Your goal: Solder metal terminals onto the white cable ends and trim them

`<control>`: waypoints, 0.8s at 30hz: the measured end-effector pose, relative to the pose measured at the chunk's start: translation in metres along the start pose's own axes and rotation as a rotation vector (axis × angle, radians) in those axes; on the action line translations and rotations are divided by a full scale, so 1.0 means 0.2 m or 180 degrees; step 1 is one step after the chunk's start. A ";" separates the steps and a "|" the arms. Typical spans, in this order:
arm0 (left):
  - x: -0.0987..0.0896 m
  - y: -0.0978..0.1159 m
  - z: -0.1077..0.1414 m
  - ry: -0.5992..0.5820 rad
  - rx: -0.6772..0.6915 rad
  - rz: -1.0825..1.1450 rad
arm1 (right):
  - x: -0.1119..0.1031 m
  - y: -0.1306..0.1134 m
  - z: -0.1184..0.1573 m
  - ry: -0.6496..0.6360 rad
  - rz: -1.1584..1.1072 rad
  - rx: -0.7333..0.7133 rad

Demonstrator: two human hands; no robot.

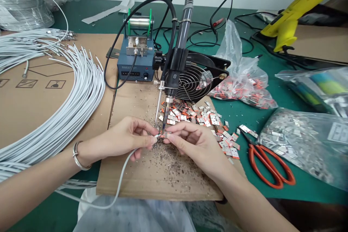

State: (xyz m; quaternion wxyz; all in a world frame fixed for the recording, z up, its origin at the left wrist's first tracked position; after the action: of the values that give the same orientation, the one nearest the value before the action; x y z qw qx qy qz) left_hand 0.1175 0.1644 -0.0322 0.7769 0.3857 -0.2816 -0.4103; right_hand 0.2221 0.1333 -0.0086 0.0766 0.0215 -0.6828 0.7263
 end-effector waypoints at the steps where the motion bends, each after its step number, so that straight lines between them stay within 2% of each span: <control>1: 0.00 0.00 0.00 0.0003 -0.0012 -0.0002 | 0.00 0.00 0.00 -0.0008 -0.0007 -0.0004; 13: 0.00 0.00 0.00 0.0025 -0.0056 -0.0025 | 0.01 0.00 0.00 -0.0004 -0.0161 0.0103; 24: -0.02 -0.02 -0.01 0.0147 -0.0156 -0.0172 | 0.01 0.03 -0.01 -0.0031 0.0264 0.0077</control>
State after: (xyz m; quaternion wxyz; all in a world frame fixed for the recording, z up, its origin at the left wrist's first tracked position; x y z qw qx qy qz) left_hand 0.1153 0.1670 -0.0380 0.7811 0.3833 -0.2429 -0.4289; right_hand 0.2192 0.1358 -0.0135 0.0428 -0.0023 -0.6747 0.7369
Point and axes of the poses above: each hand's wrist, its own z-axis away from the middle knuckle, its own x-axis out of the palm, y = z × x, the point moved 10 cm from there along -z, towards the middle knuckle, and after that the axes turned 2 degrees about -x, right-handed, at the moved point
